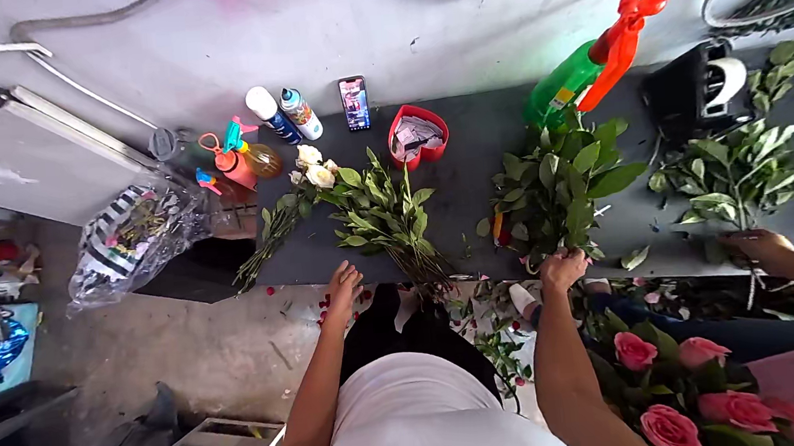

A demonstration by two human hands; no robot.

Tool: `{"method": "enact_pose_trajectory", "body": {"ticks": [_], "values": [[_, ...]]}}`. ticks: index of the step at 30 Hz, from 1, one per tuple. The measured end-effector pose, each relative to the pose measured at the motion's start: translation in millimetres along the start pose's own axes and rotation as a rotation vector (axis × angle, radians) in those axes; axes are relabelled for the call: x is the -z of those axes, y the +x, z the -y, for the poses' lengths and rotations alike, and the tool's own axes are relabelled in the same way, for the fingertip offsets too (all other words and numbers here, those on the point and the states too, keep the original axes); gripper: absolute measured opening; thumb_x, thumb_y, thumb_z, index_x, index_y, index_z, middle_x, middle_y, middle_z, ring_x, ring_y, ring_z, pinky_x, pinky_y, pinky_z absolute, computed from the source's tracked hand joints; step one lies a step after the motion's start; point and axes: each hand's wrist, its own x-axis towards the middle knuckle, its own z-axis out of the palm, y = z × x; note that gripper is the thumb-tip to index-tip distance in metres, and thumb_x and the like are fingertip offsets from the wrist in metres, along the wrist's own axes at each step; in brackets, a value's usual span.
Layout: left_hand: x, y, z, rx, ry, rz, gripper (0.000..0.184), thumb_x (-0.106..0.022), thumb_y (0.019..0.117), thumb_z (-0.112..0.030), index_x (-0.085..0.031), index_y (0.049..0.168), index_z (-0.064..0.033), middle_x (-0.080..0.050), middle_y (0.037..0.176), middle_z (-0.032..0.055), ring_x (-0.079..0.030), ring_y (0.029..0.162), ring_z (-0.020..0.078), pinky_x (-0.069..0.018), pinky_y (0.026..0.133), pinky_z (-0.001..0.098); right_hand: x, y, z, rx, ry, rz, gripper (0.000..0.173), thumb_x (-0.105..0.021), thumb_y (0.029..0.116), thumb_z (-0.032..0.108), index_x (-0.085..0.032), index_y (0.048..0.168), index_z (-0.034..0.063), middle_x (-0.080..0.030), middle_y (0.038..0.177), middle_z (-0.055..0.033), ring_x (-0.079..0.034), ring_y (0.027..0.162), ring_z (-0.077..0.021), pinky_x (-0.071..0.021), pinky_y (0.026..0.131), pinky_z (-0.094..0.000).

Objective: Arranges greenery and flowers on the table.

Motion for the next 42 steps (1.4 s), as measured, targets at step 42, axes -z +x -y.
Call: {"method": "enact_pose_trajectory", "body": {"ticks": [42], "values": [[-113,-8,-86,-0.297,0.023,0.592,0.056,-0.072,0.0959,-0.013,-0.046,0.142,0.0043,-0.056,0.139,0.0191,-0.057,0.127,0.0213,-0.0486,0.107,0.0385,12,-164,-10,0.819,0.192,0.133,0.024,-0.058,0.0954,-0.007,-0.070,0.114,-0.0148,-0.066,0.104,-0.0336,-0.066,0.096,-0.0386,-0.0544,0.091,-0.0428]]}}
